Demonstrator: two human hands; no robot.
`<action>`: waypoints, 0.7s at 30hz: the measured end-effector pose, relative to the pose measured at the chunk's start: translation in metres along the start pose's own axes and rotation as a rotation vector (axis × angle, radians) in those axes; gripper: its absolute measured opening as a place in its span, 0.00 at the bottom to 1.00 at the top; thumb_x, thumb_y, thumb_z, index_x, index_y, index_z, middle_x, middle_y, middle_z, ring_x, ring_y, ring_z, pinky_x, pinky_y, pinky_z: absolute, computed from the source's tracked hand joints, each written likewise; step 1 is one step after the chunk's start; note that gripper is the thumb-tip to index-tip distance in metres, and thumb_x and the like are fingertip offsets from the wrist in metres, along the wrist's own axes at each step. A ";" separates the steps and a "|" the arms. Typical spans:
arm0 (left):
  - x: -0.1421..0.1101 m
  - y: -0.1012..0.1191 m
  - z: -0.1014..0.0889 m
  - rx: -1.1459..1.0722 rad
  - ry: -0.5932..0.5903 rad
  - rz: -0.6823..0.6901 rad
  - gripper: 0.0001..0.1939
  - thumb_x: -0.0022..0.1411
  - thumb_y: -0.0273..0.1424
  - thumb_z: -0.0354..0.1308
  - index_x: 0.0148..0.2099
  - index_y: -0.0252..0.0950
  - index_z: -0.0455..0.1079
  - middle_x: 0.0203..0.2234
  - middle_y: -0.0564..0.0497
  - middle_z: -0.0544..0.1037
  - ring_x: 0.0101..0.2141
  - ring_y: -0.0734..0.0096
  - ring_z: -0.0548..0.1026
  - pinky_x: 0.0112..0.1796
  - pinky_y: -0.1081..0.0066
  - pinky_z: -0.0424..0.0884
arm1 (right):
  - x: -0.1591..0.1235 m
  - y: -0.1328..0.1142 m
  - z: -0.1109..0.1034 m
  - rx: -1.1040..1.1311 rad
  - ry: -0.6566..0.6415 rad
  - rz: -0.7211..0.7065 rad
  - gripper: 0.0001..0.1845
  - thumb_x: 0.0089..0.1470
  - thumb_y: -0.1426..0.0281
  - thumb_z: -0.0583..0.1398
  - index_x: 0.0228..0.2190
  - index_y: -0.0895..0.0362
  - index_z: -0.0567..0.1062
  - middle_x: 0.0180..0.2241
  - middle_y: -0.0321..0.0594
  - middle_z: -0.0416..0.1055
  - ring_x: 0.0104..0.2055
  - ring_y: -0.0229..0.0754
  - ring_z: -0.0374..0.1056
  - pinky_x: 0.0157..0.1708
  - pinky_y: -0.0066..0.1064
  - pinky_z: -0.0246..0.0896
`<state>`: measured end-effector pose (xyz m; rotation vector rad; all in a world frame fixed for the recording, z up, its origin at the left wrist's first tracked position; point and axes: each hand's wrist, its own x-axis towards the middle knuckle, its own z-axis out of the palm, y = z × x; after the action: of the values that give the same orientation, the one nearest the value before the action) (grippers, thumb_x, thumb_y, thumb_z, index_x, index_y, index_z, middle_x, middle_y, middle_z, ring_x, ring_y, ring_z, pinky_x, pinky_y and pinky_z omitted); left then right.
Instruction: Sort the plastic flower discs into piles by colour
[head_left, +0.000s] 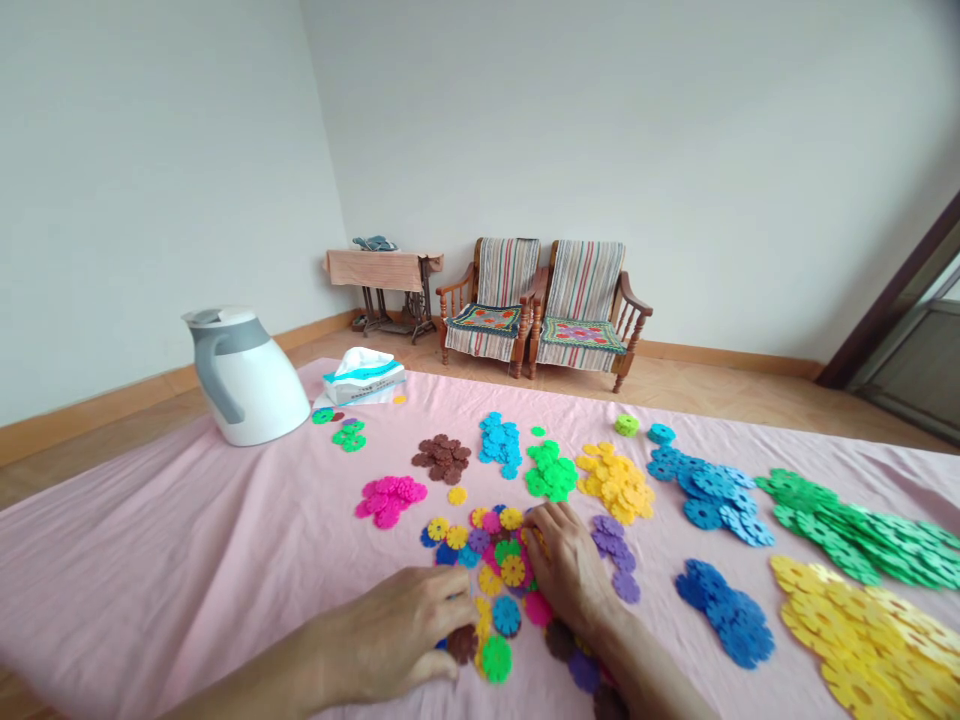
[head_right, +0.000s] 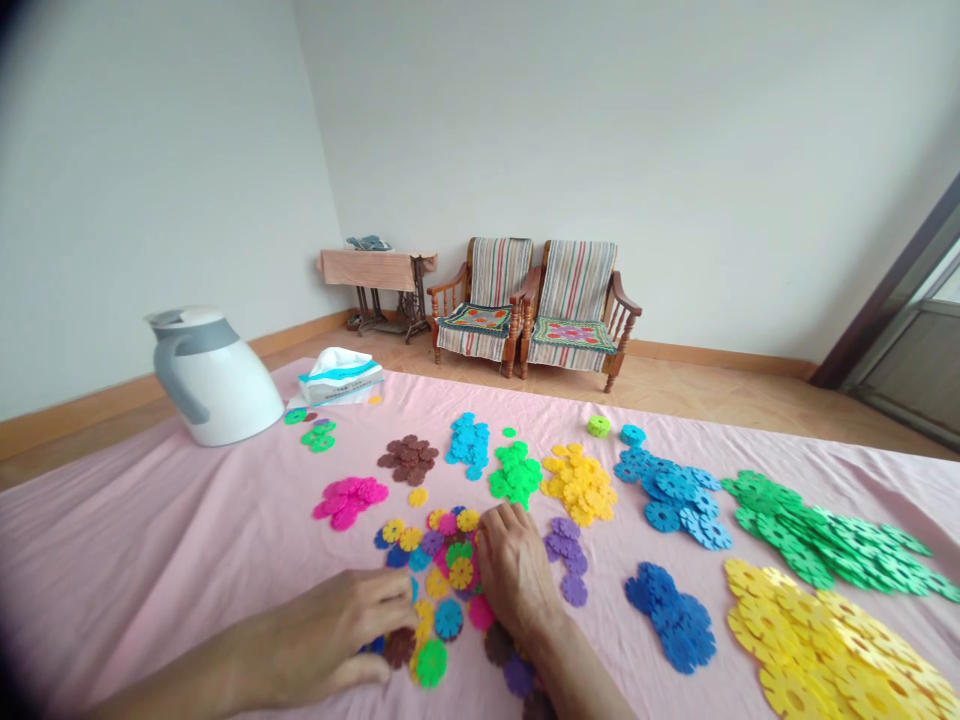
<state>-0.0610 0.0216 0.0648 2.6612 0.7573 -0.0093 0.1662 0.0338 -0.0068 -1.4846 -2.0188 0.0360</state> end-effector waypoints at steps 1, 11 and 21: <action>0.002 0.000 0.002 -0.012 0.012 0.007 0.11 0.52 0.30 0.62 0.39 0.40 0.67 0.34 0.53 0.70 0.34 0.68 0.69 0.34 0.73 0.63 | 0.000 0.000 0.000 0.002 -0.001 -0.002 0.09 0.57 0.75 0.49 0.28 0.56 0.67 0.29 0.39 0.65 0.34 0.42 0.59 0.34 0.33 0.56; 0.034 -0.039 -0.007 -0.133 0.243 -0.112 0.12 0.46 0.25 0.59 0.36 0.38 0.67 0.31 0.54 0.69 0.31 0.72 0.68 0.32 0.76 0.64 | -0.001 0.002 0.004 0.027 0.006 0.017 0.09 0.57 0.75 0.50 0.29 0.56 0.68 0.28 0.39 0.64 0.34 0.42 0.60 0.35 0.34 0.56; 0.074 -0.108 -0.022 -0.016 0.652 -0.308 0.12 0.53 0.24 0.55 0.42 0.37 0.69 0.37 0.49 0.69 0.38 0.68 0.70 0.38 0.71 0.65 | 0.001 0.001 -0.001 0.022 0.044 0.046 0.09 0.55 0.76 0.51 0.28 0.56 0.69 0.29 0.39 0.66 0.34 0.42 0.60 0.34 0.33 0.56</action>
<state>-0.0546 0.1516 0.0396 2.4992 1.3435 0.8069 0.1675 0.0350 -0.0062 -1.5050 -1.9431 0.0444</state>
